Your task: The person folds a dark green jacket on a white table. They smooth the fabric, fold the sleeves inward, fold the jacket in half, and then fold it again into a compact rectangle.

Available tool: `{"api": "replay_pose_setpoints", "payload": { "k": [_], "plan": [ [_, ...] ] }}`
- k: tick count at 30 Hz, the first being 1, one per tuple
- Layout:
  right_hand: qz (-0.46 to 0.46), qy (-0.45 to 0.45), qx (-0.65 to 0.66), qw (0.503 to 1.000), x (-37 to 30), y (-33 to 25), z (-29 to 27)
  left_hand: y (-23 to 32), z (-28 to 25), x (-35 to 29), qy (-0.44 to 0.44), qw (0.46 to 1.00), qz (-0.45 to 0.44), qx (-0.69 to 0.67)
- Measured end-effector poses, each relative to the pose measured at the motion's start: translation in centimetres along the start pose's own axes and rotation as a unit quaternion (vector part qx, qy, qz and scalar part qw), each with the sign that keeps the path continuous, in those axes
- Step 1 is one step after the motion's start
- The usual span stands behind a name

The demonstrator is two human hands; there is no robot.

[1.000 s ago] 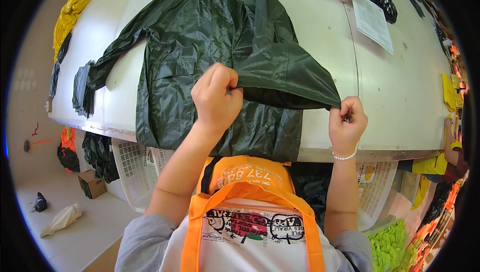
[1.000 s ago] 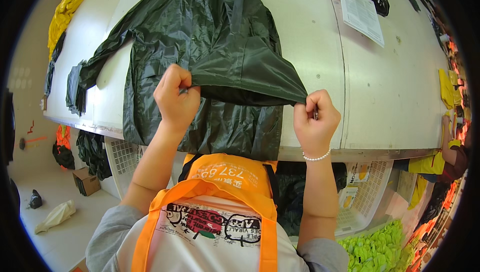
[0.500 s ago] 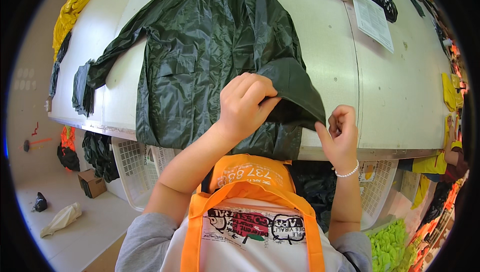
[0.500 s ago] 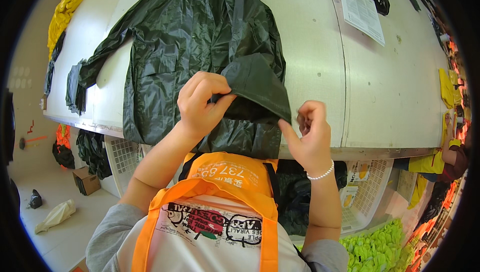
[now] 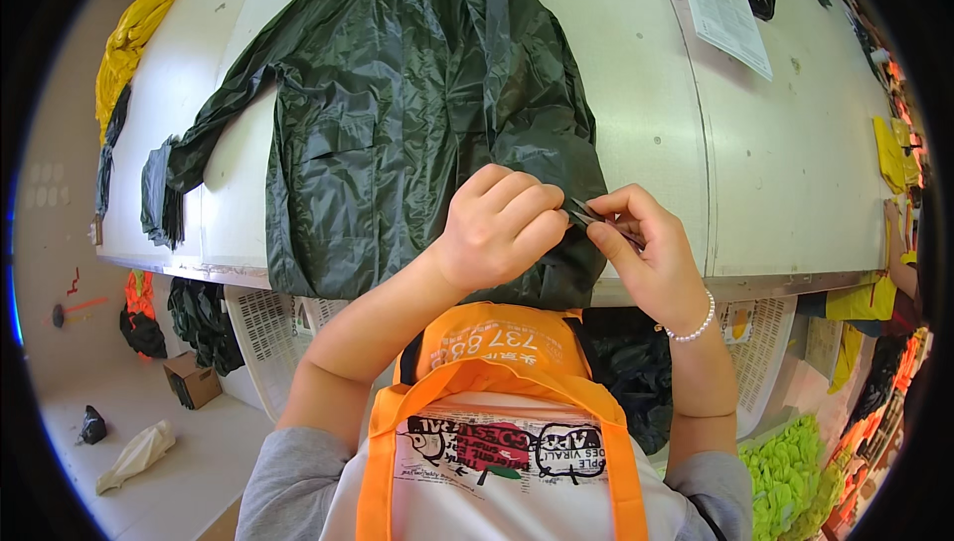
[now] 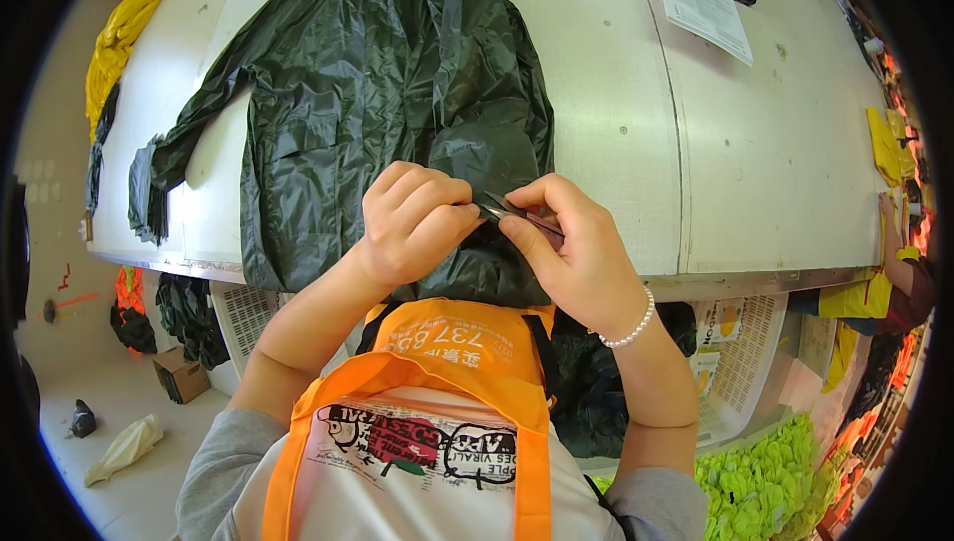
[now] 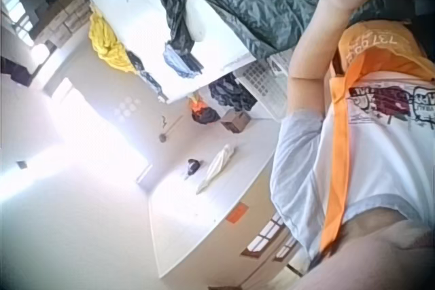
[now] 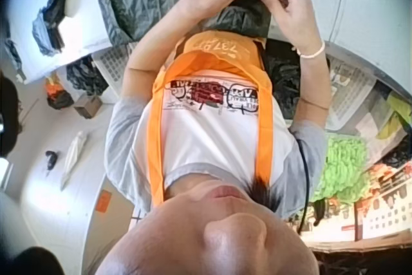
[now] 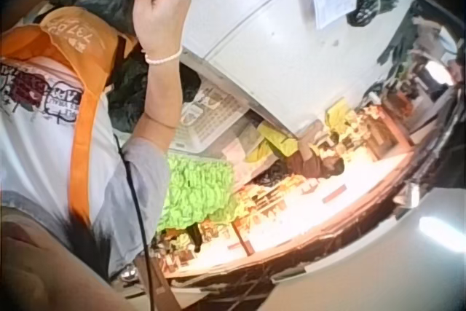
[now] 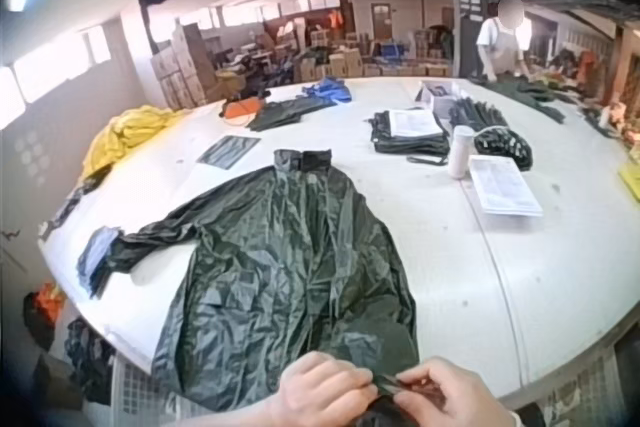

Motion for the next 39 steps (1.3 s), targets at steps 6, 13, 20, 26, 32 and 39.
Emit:
{"api": "replay_pose_setpoints", "payload": {
  "k": [6, 13, 20, 26, 32, 39],
  "plan": [
    [-0.02, 0.006, -0.026, 0.999, 0.0, -0.1, -0.6, 0.2, 0.6, 0.2, -0.018, 1.0, 0.001, -0.003],
    [-0.009, 0.047, -0.024, 0.999, 0.3, 0.3, -1.0, -0.4, 1.4, -1.1, -0.05, 0.995, -0.075, -0.033],
    [0.054, -0.098, -0.007, 0.994, -0.3, 5.3, 7.5, -1.8, -0.7, -19.7, -0.213, 0.89, -0.403, -0.006],
    [0.153, -0.2, -0.389, 0.886, -3.6, 17.0, 16.8, -1.6, -15.0, -41.3, -0.36, 0.706, -0.575, 0.203],
    [-0.048, 0.111, -0.428, 0.896, -2.7, 21.4, 17.8, -6.3, -12.5, -40.6, -0.258, 0.771, -0.531, 0.239],
    [0.018, 0.21, -0.652, 0.728, 17.5, 17.8, 12.0, -25.7, -8.1, -31.7, -0.181, 0.831, -0.457, 0.26]
  ]
}}
Point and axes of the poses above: each hand's wrist, its own x-axis towards the middle knuckle, its own z-axis out of the palm, y = z × x, the point moved 6 cm from there along x, towards the middle knuckle, and after that the axes turned 3 degrees about -x, right-handed, at the moved point
